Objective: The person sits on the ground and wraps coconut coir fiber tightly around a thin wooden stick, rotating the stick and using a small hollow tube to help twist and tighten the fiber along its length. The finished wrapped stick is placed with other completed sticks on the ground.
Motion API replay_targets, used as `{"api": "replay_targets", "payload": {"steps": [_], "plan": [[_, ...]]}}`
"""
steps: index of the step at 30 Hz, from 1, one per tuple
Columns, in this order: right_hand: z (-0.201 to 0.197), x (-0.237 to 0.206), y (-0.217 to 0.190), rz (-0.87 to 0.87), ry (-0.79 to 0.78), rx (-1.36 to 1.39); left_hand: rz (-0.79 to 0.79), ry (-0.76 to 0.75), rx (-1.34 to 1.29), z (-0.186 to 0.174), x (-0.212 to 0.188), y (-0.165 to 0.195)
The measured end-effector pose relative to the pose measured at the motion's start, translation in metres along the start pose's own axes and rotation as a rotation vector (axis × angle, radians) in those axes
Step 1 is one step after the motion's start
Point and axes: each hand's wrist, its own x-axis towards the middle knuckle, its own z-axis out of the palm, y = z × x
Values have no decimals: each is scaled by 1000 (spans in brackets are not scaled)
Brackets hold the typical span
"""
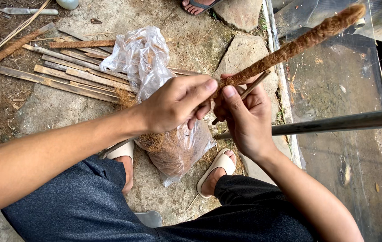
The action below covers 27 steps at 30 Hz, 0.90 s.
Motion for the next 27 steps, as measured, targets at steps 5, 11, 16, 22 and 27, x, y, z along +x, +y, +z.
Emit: {"api": "replay_targets", "payload": {"steps": [5,11,16,22,27], "plan": [[1,-1,0,-119,74,-186,187,103,311,5,5,-11],[7,-6,-2,-157,122,-131,143,234,416,-4,6,-10],[8,-9,-6,-204,71,-296,181,215,385,-7,2,0],[3,-1,-2,-136,-5,55,155,157,252,-2,-4,14],[-24,15,-12,137,-234,281,153,50,168,3,-8,16]]}}
